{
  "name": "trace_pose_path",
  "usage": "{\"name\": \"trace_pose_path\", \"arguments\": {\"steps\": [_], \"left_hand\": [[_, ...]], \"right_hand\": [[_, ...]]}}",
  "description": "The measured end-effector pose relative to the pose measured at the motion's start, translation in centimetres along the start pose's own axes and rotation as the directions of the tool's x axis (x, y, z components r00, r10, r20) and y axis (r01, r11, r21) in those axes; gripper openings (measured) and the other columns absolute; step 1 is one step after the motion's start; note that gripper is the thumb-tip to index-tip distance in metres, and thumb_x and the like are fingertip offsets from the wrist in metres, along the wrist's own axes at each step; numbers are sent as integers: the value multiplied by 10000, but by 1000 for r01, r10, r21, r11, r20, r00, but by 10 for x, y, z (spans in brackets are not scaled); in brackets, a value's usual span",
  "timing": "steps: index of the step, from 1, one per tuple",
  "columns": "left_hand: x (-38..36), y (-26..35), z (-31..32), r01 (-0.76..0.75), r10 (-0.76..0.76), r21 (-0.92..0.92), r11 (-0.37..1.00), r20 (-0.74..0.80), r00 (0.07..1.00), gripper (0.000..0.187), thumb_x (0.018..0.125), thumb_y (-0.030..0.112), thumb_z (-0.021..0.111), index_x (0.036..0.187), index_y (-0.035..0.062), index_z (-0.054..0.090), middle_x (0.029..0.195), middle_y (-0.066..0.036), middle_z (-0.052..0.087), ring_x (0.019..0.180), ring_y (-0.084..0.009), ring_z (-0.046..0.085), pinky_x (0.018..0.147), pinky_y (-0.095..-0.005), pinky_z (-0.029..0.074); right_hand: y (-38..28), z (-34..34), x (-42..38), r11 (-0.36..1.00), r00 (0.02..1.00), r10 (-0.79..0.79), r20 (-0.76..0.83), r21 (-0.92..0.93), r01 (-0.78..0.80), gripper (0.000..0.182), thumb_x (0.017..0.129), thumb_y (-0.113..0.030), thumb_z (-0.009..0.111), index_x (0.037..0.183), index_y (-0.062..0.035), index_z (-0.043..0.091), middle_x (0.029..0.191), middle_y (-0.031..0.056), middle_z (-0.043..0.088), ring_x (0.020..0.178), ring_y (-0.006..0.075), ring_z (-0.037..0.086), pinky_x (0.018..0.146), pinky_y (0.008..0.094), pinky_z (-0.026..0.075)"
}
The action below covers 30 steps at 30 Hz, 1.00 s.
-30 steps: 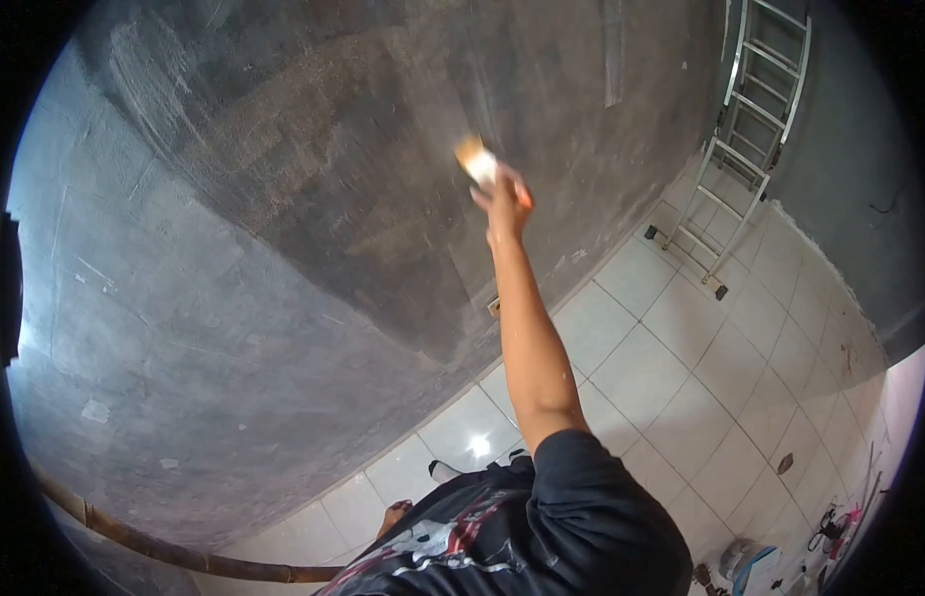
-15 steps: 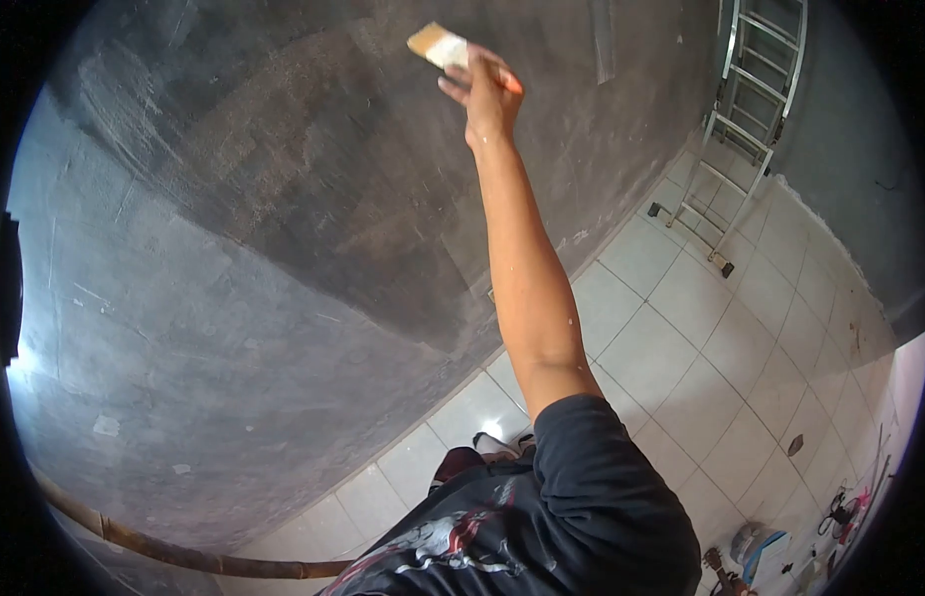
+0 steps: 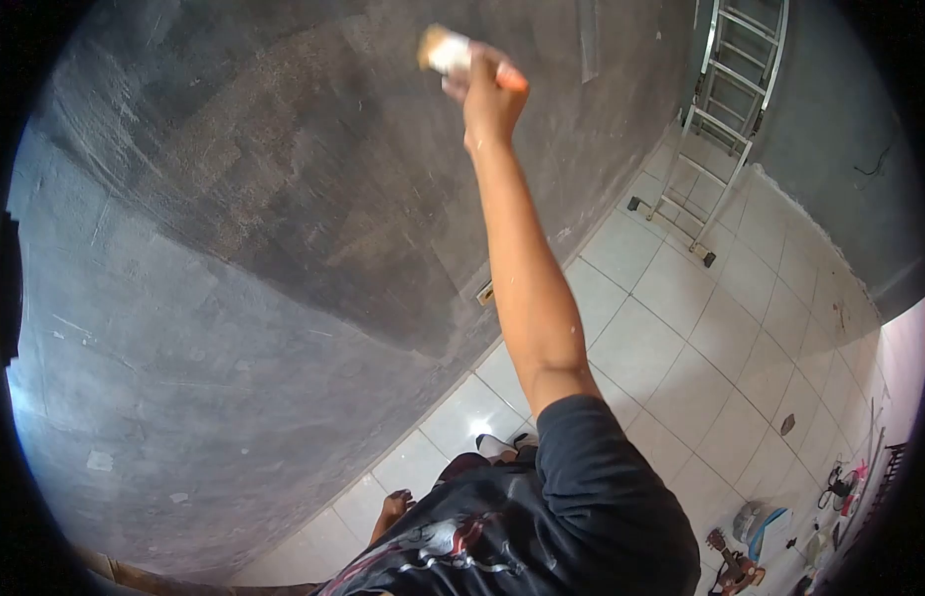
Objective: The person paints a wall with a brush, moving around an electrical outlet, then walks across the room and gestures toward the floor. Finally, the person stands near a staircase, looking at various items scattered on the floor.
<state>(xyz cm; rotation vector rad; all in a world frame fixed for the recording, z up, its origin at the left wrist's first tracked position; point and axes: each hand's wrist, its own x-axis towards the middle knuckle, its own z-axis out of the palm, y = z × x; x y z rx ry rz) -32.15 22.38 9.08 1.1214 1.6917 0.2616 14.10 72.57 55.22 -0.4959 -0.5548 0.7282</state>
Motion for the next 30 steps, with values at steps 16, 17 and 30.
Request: {"name": "trace_pose_path", "arguments": {"steps": [16, 17, 30], "left_hand": [[16, -79, -28, -358, 371, -198, 913, 31, 928, 223, 796, 197, 660, 920, 14, 631, 810, -158, 632, 744, -296, 655, 602, -356, 515], [16, -78, -33, -243, 259, -228, 943, 42, 965, 220, 797, 189, 650, 928, 13, 630, 823, -157, 633, 758, -296, 655, 606, -357, 517], [115, 367, 39, -293, 307, -229, 928, 28, 951, 511, 941, 223, 561, 1351, -46, 415, 1288, -199, 553, 1204, -252, 521, 1028, -329, 387]], "right_hand": [[82, -94, -10, 907, 937, 162, -311, -327, -265, 235, 889, -173, 611, 1000, 34, 596, 1025, 155, 638, 860, 237, 663, 748, 364, 604], [52, -62, 2, 932, 969, 102, -226, -320, -173, 222, 895, -156, 597, 1004, 38, 594, 996, 157, 639, 849, 235, 661, 735, 344, 606], [118, -182, -28, 889, 876, 382, -294, -140, -435, 241, 929, -175, 566, 1065, 24, 569, 1025, 150, 608, 896, 261, 635, 767, 386, 605]]}}
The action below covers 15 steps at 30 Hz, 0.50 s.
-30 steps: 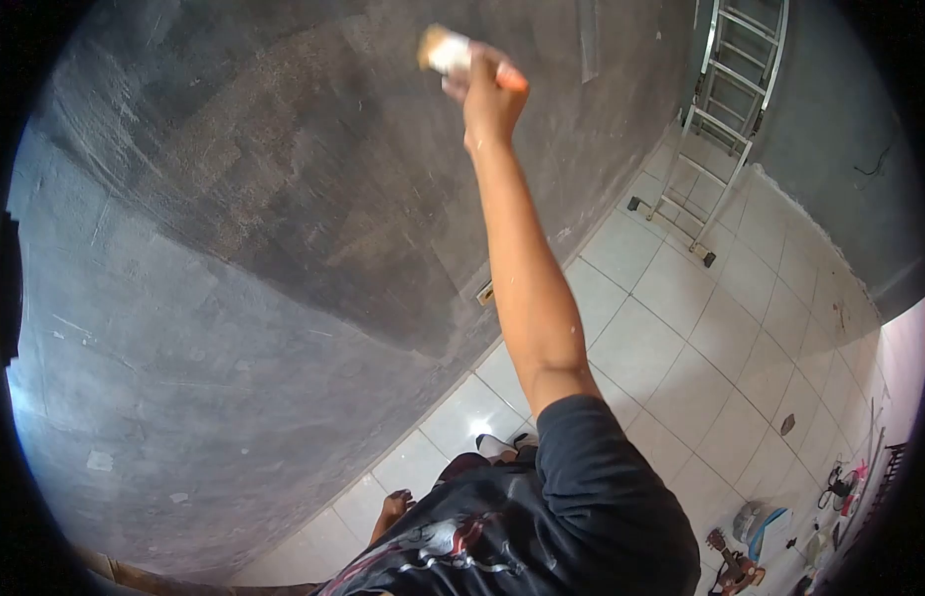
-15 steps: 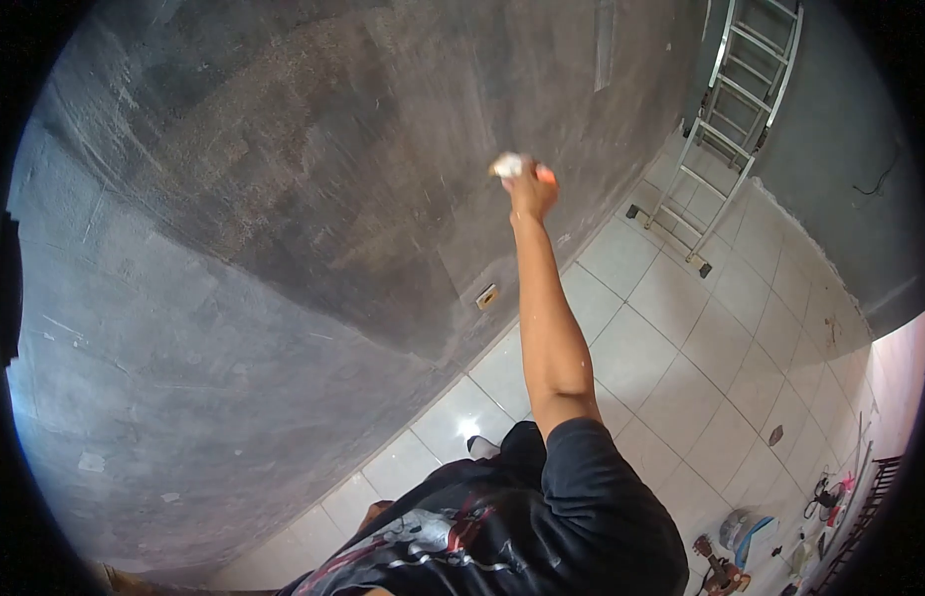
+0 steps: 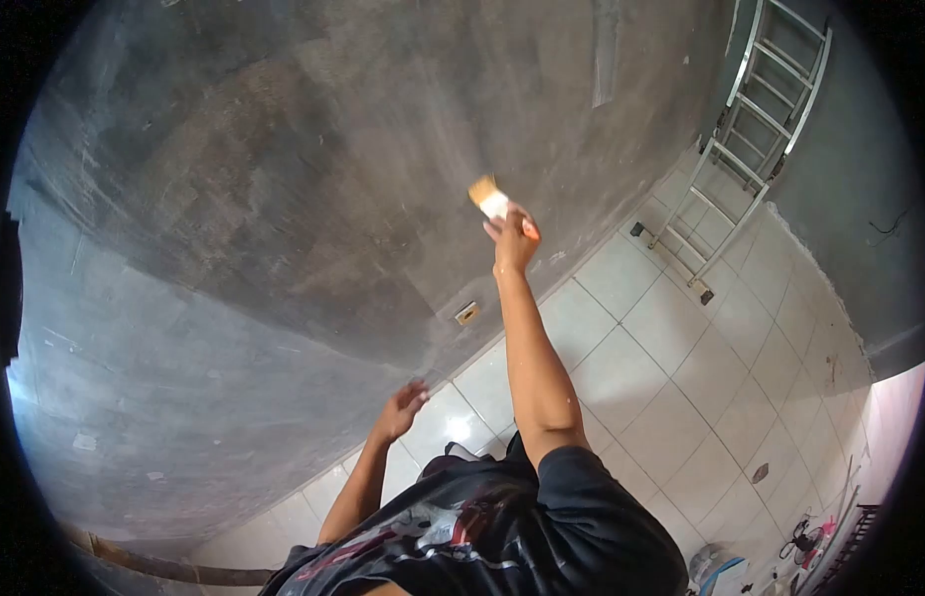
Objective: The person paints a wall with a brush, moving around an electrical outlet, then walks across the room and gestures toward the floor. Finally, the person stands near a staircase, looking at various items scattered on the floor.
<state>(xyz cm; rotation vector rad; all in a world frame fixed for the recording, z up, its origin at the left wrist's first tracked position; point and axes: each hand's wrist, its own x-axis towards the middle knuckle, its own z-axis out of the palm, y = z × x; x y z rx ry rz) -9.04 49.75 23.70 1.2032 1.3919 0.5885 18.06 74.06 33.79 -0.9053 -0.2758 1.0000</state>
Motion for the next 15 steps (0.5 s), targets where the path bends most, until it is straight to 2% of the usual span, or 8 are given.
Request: {"name": "trace_pose_path", "arguments": {"steps": [2, 3, 5, 8, 9, 11, 12, 15], "left_hand": [[17, 51, 20, -132, 136, -57, 990, 64, 989, 526, 964, 243, 534, 1377, -44, 378, 1324, -184, 524, 1226, -238, 499, 1048, -328, 366], [19, 77, 27, -124, 128, -61, 990, 65, 990, 526, 964, 243, 534, 1377, -44, 378, 1324, -184, 524, 1226, -238, 499, 1048, -328, 366], [18, 128, 39, -256, 265, -105, 961, 78, 961, 499, 989, 235, 486, 1394, -30, 361, 1306, -162, 541, 1216, -243, 507, 1049, -369, 356], [14, 173, 48, -310, 322, -146, 940, 69, 944, 503, 995, 262, 469, 1396, -22, 364, 1320, -171, 530, 1219, -252, 509, 1047, -373, 356], [12, 178, 51, -305, 317, -145, 941, 65, 946, 503, 995, 262, 469, 1396, -22, 364, 1320, -171, 530, 1219, -252, 509, 1047, -373, 356], [9, 184, 55, -303, 313, -123, 945, 70, 947, 511, 1000, 297, 449, 1399, -10, 368, 1324, -174, 526, 1218, -264, 512, 1039, -372, 362], [8, 181, 55, -305, 314, -120, 945, 65, 947, 511, 1000, 297, 449, 1399, -10, 368, 1324, -174, 526, 1218, -264, 512, 1039, -372, 362], [3, 154, 55, -269, 275, -93, 959, 62, 959, 519, 1001, 320, 439, 1399, -5, 372, 1317, -169, 534, 1217, -265, 515, 1025, -371, 375]], "right_hand": [[-1, -3, 7, 1000, 1000, 19, -21, 2, -19, 225, 930, -170, 563, 1045, 23, 572, 1012, 146, 606, 889, 255, 635, 767, 378, 602], [-1, -2, 8, 999, 999, 37, -39, 1, -37, 210, 931, -166, 560, 1024, 22, 575, 999, 142, 603, 883, 250, 636, 768, 369, 600], [-52, 42, 2, 993, 990, -101, 103, -55, 107, 211, 935, -151, 549, 1042, 27, 588, 1039, 137, 608, 913, 237, 639, 787, 354, 589], [-138, 103, -12, 930, 885, -362, 293, 183, 320, 217, 934, -140, 544, 1047, 40, 588, 1043, 155, 606, 918, 235, 640, 774, 369, 591], [-156, 116, -11, 892, 858, -420, 294, 305, 332, 222, 938, -142, 556, 1062, 39, 587, 1021, 158, 619, 879, 226, 646, 737, 340, 603], [-178, 120, -9, 884, 818, -408, 404, 397, 245, 251, 939, -174, 566, 1072, 37, 585, 1056, 160, 607, 900, 234, 638, 730, 349, 606], [-171, 116, -6, 884, 818, -407, 406, 401, 241, 251, 939, -174, 566, 1072, 37, 585, 1056, 160, 607, 900, 234, 638, 730, 349, 606], [-91, 68, 14, 954, 917, -236, 322, 255, 156, 280, 936, -197, 575, 1124, 11, 575, 1097, 139, 609, 943, 257, 627, 755, 409, 603]]}}
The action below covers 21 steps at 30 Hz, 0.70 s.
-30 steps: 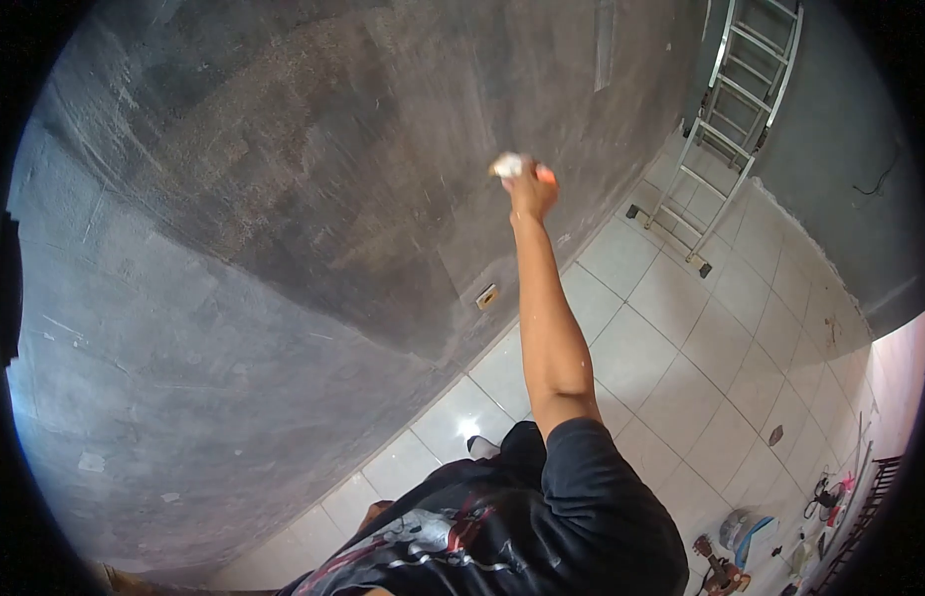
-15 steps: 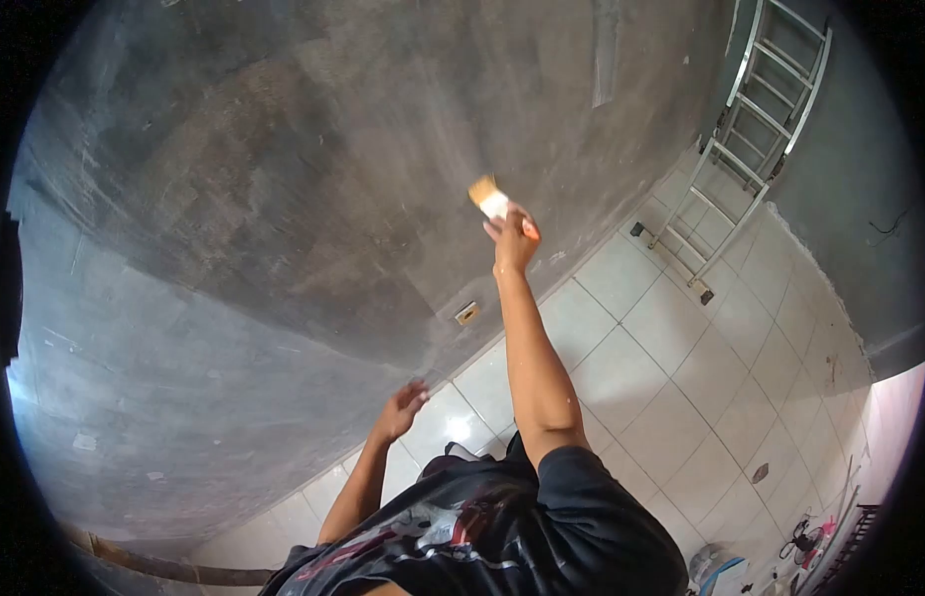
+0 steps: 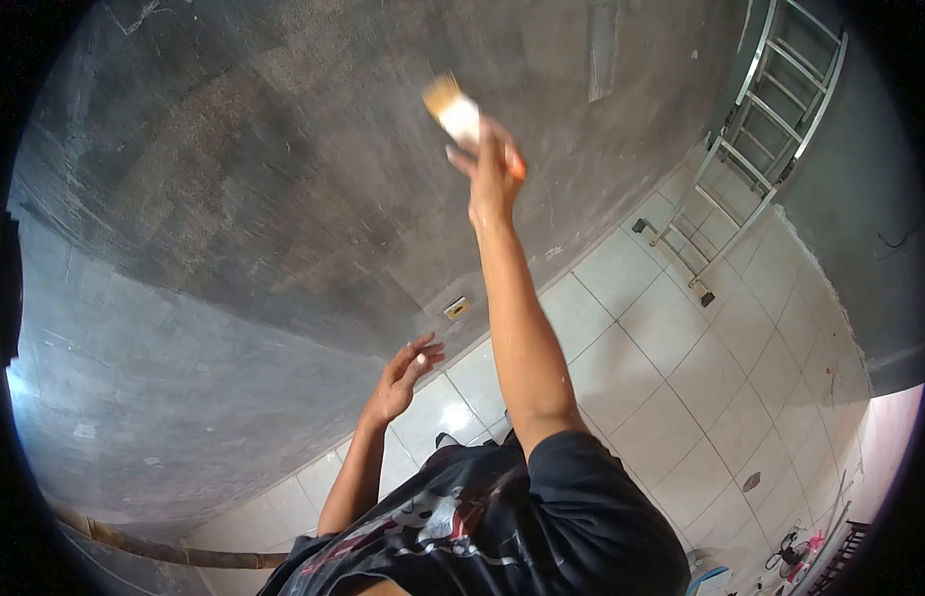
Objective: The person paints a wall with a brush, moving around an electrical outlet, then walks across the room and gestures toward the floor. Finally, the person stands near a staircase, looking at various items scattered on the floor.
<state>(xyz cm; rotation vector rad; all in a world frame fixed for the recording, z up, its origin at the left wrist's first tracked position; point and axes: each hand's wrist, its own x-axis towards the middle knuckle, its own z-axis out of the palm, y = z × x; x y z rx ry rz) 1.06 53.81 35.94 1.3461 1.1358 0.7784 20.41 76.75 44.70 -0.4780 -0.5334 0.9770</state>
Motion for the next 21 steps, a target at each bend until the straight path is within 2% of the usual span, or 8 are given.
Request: {"name": "trace_pose_path", "arguments": {"steps": [4, 7, 11, 14, 16, 17, 18, 21], "left_hand": [[-30, -48, -4, 132, -137, -67, 989, -87, 987, 527, 991, 325, 466, 1362, -44, 408, 1292, -191, 543, 1177, -257, 540, 1026, -363, 381], [-56, -122, -17, 336, -313, 159, 928, -152, 937, 510, 964, 352, 501, 1282, -47, 501, 1229, -201, 591, 1156, -267, 559, 999, -354, 409], [-109, -215, -25, 498, -429, 320, 806, -264, 864, 529, 944, 426, 466, 1167, -38, 591, 1167, -237, 615, 1134, -347, 567, 973, -384, 423], [-148, -248, -28, 441, -391, 518, 732, -211, 896, 517, 946, 416, 437, 1056, -52, 626, 1049, -250, 650, 1031, -404, 598, 870, -437, 460], [-181, -292, -30, 415, -358, 532, 738, -214, 909, 525, 922, 433, 481, 1003, -63, 633, 950, -224, 674, 896, -365, 638, 785, -433, 479], [-193, -300, -28, 531, -461, 371, 762, -266, 847, 520, 904, 435, 516, 1001, -61, 635, 925, -211, 674, 858, -324, 640, 771, -408, 487], [-204, -306, -27, 624, -562, 197, 756, -294, 773, 517, 887, 437, 551, 999, -60, 637, 901, -198, 674, 821, -282, 643, 757, -383, 494], [-247, -352, -36, 568, -549, 88, 818, -171, 818, 491, 890, 408, 589, 1078, -44, 617, 931, -137, 669, 779, -265, 642, 701, -372, 516]], "right_hand": [[84, -116, -49, 932, 873, 276, -401, -109, -345, 223, 921, -173, 579, 1065, -2, 588, 1076, 137, 603, 935, 263, 628, 750, 409, 602], [77, -108, -45, 909, 833, 307, -461, -116, -400, 184, 913, -157, 573, 1023, -11, 598, 1068, 127, 604, 923, 249, 629, 748, 375, 597], [-3, -4, -1, 974, 988, 22, -152, -218, -55, 203, 917, -144, 558, 1040, 11, 603, 1036, 127, 615, 872, 215, 639, 756, 338, 590], [-51, 35, 29, 991, 992, -130, -2, -12, 130, 240, 932, -142, 541, 1082, 42, 572, 1021, 167, 618, 868, 251, 653, 738, 377, 593], [-61, 34, 37, 991, 988, -129, 90, 59, 124, 245, 933, -148, 550, 1090, 39, 568, 1049, 167, 612, 888, 258, 651, 743, 383, 591], [-48, 22, 38, 989, 985, -146, 91, -2, 146, 256, 931, -162, 565, 1095, 35, 567, 1089, 160, 600, 926, 263, 640, 755, 397, 591], [-32, 7, 33, 996, 994, -89, 61, -17, 90, 262, 931, -170, 568, 1098, 32, 567, 1105, 157, 595, 945, 267, 633, 760, 404, 592], [40, -75, -6, 994, 992, 68, -105, -84, -77, 262, 938, -187, 558, 1103, 17, 569, 1117, 154, 591, 979, 280, 620, 778, 420, 593]]}}
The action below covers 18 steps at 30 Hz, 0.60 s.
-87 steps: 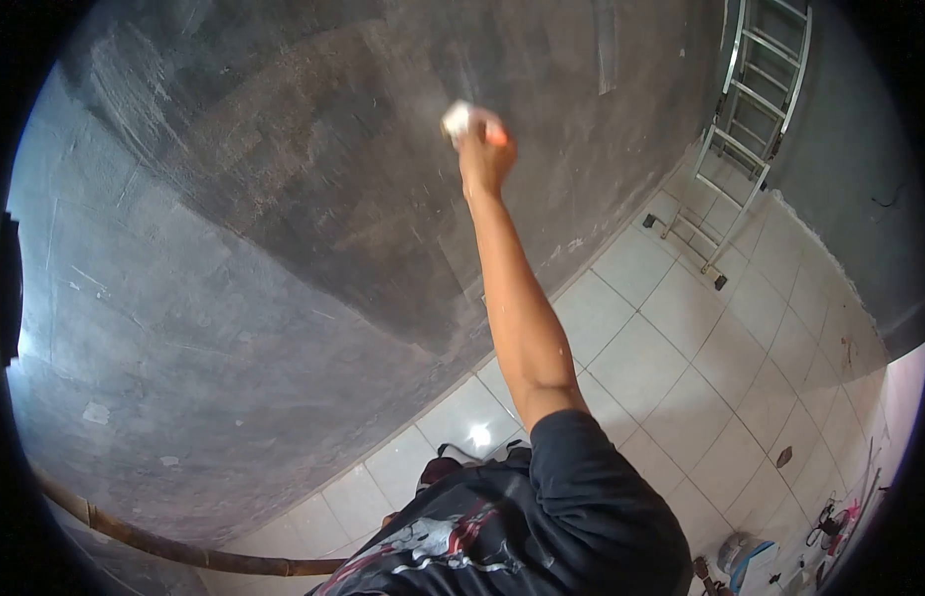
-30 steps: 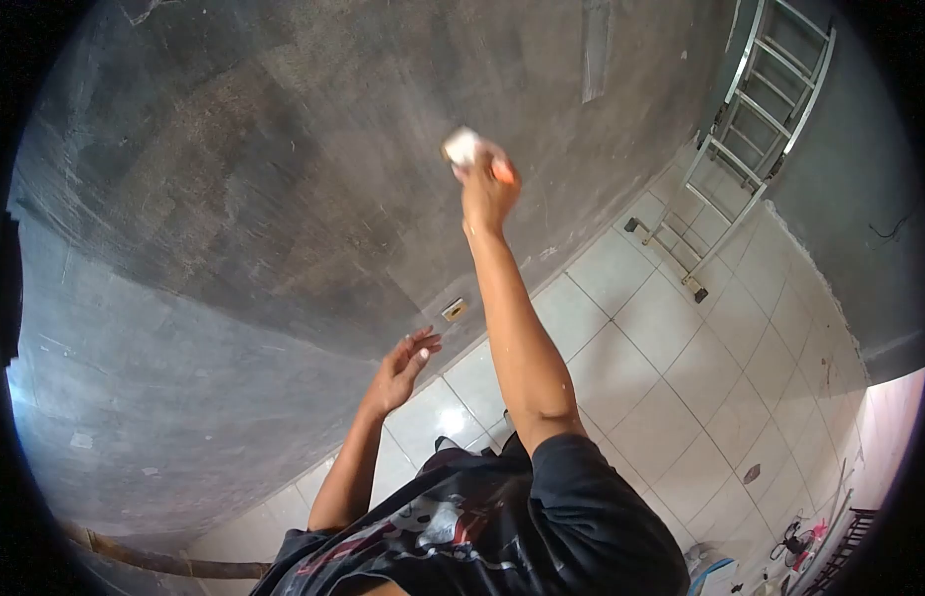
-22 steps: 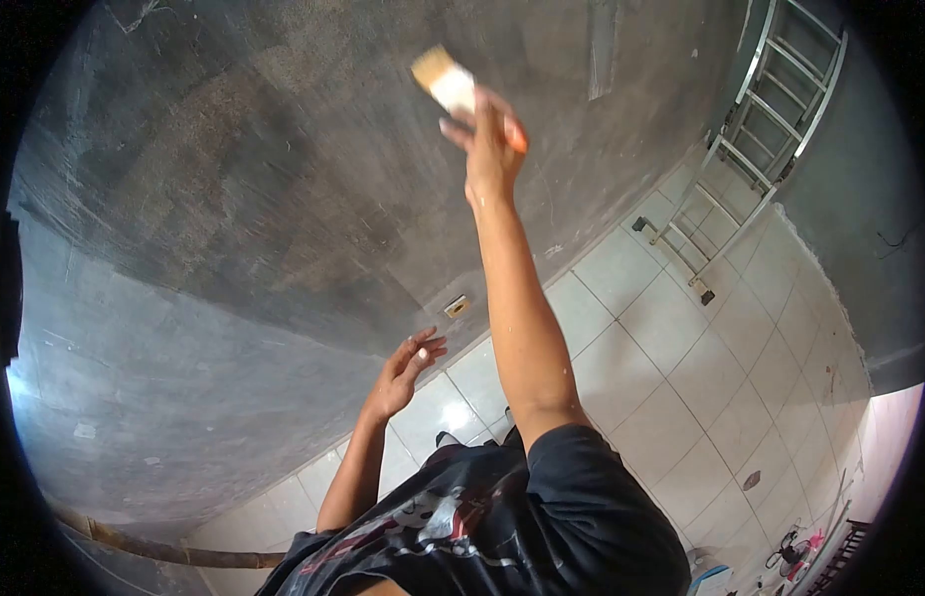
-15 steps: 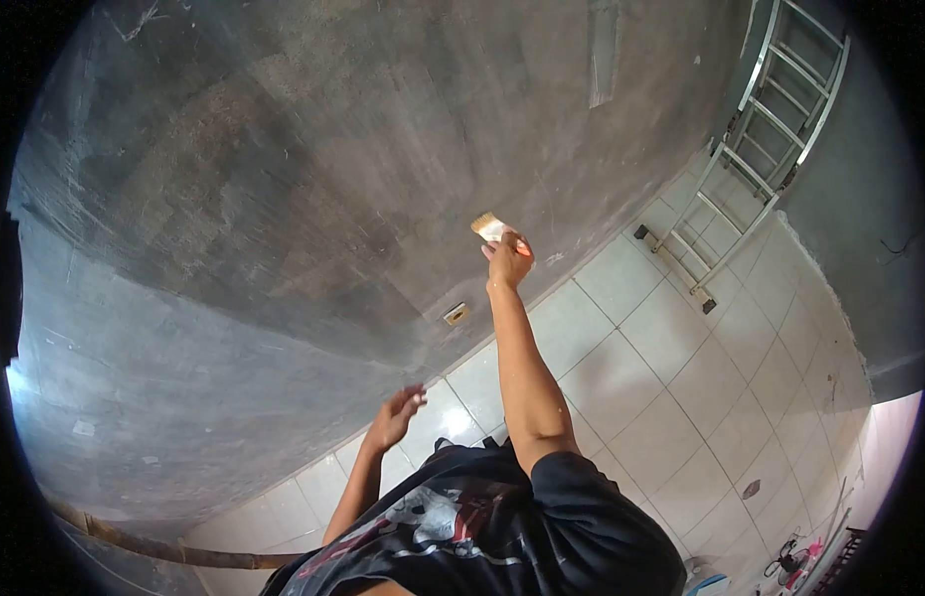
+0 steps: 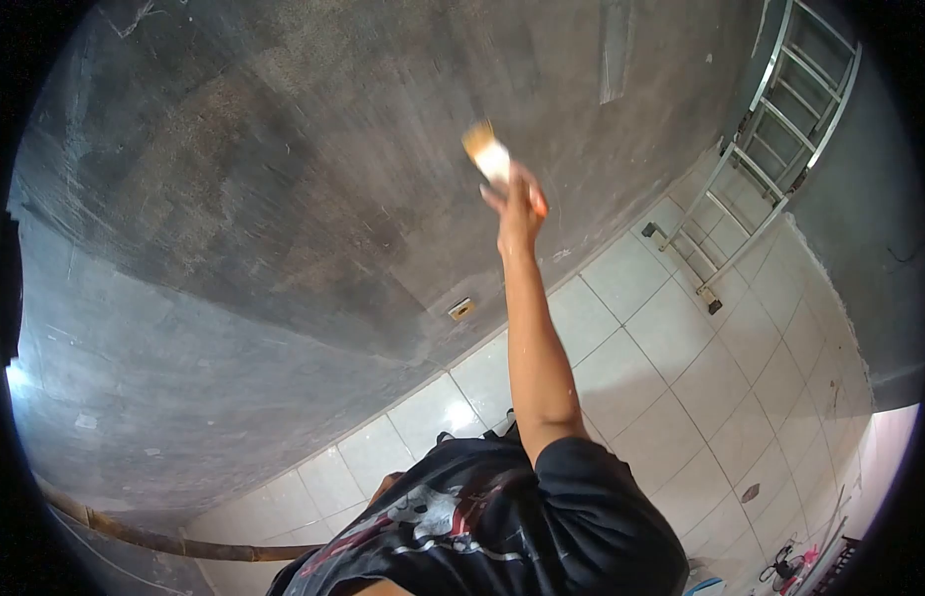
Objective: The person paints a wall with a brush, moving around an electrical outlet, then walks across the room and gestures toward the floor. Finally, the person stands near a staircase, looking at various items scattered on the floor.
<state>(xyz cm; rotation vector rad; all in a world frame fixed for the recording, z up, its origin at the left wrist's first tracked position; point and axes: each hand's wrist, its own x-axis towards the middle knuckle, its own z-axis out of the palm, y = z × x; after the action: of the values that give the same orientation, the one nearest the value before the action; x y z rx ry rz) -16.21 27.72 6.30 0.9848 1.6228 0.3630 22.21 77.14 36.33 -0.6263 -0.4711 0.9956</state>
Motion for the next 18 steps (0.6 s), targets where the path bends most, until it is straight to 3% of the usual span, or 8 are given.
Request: {"name": "trace_pose_path", "arguments": {"steps": [4, 5, 9, 12, 14, 15, 18], "left_hand": [[-6, -28, 4, 21, -31, 147, 989, 61, 998, 484, 897, 400, 582, 1083, -46, 612, 945, -133, 666, 794, -272, 645, 697, -377, 519], [-5, -32, 4, 24, -37, 173, 985, 72, 997, 482, 899, 398, 581, 1084, -47, 611, 949, -132, 665, 797, -273, 646, 695, -379, 520], [16, -36, -2, -69, 5, 363, 929, 174, 985, 476, 907, 390, 574, 1088, -49, 606, 963, -127, 662, 812, -280, 650, 691, -385, 523], [46, -23, -17, -327, 66, 702, 633, 373, 926, 471, 912, 384, 569, 1091, -50, 603, 973, -124, 660, 824, -284, 652, 687, -389, 525], [28, 25, -7, 20, -18, 302, 953, -8, 1000, 436, 923, 311, 566, 1126, -75, 579, 1019, -148, 651, 918, -275, 647, 734, -381, 535], [24, 42, 5, 156, -195, -228, 961, -160, 968, 486, 917, 318, 572, 1149, -109, 560, 1034, -185, 647, 911, -278, 649, 758, -368, 537], [16, 82, 11, 146, -192, -232, 962, -189, 963, 514, 912, 314, 573, 1164, -133, 545, 1044, -210, 645, 906, -278, 648, 776, -355, 532]], "right_hand": [[62, -81, -29, 931, 893, 254, -372, -156, -330, 230, 931, -174, 565, 1076, 4, 575, 1072, 141, 604, 956, 288, 626, 789, 398, 586], [66, -81, -24, 933, 893, 251, -374, -153, -327, 230, 931, -174, 565, 1076, 4, 575, 1072, 141, 604, 956, 288, 626, 789, 398, 586], [3, 1, -1, 972, 969, 114, -219, -177, -154, 178, 924, -141, 551, 1027, -3, 596, 1030, 123, 612, 854, 208, 634, 766, 344, 588], [-75, 63, 16, 992, 992, -128, 14, -18, 129, 210, 926, -150, 545, 1052, 14, 582, 1035, 137, 617, 893, 222, 640, 778, 372, 585], [-105, 82, 24, 970, 962, -233, 146, 109, 218, 233, 933, -152, 548, 1075, 31, 574, 1049, 142, 615, 917, 239, 644, 772, 386, 592], [-110, 84, 27, 961, 945, -260, 199, 154, 232, 240, 938, -148, 550, 1083, 42, 573, 1062, 143, 610, 922, 246, 646, 759, 384, 601], [-73, 53, 27, 983, 967, -180, 182, 70, 170, 277, 933, -173, 574, 1095, 51, 563, 1115, 150, 586, 970, 254, 626, 759, 386, 606]]}}
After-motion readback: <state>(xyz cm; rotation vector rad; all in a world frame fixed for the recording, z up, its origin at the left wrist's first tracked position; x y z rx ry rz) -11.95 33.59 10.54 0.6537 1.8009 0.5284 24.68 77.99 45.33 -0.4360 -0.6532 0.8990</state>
